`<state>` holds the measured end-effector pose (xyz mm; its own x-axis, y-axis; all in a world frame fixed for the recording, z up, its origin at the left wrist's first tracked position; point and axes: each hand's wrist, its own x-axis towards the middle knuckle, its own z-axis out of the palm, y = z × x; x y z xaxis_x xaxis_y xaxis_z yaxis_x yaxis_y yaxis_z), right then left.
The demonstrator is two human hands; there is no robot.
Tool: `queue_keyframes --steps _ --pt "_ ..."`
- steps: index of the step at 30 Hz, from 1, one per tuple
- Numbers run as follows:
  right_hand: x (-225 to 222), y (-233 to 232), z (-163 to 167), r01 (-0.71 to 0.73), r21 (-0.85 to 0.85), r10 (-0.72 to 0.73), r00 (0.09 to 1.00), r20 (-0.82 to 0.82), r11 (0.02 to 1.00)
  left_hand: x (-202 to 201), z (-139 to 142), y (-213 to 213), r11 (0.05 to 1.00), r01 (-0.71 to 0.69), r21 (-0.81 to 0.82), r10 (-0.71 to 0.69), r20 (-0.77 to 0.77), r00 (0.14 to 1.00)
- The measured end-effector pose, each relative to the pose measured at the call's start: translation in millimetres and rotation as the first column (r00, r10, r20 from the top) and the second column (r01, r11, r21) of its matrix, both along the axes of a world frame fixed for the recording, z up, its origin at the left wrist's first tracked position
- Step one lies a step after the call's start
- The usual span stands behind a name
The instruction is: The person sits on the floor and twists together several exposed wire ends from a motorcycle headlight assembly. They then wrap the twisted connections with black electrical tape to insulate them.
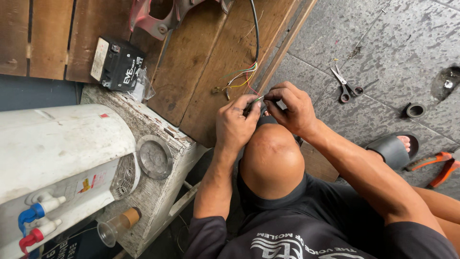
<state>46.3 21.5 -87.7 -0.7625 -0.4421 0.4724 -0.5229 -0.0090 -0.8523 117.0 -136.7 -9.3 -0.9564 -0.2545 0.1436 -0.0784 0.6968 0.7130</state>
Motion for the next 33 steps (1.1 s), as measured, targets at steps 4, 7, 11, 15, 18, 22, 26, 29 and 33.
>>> queue_keyframes --steps 4,7,11,15,18,22,26,29,33 --pt "-1 1 -4 -0.009 -0.002 0.009 0.999 -0.041 1.000 3 -8 9 0.999 -0.037 0.004 0.037 -0.056 0.998" --pt "-2 2 -5 0.024 0.026 -0.022 0.996 -0.087 0.999 5 -13 11 0.997 -0.070 0.013 0.070 -0.063 0.996" --pt "-6 4 -2 0.027 0.044 -0.020 0.987 -0.157 0.999 3 -17 10 0.997 -0.060 -0.056 0.055 -0.088 0.995" --pt "-8 6 2 0.020 0.056 -0.009 0.981 -0.195 0.998 2 -17 11 0.998 -0.041 -0.044 0.038 -0.059 0.998" --pt "-9 6 4 0.017 0.067 -0.004 0.980 -0.200 0.998 3 -18 10 0.999 -0.033 -0.021 0.032 -0.041 0.999" --pt "-10 8 9 0.011 0.085 0.010 0.971 -0.240 0.996 3 -21 9 0.996 -0.023 -0.084 0.018 -0.051 0.999" --pt "-15 9 15 -0.016 0.099 0.044 0.955 -0.293 0.995 3 -23 7 0.992 0.001 -0.122 -0.009 -0.069 0.998" --pt "-18 9 19 -0.052 0.113 0.083 0.952 -0.294 0.992 3 -24 7 0.994 0.000 -0.109 -0.005 -0.048 0.999" --pt "-19 7 20 -0.070 0.120 0.096 0.969 -0.227 0.990 4 -24 8 0.995 0.005 -0.099 -0.012 -0.069 0.998"
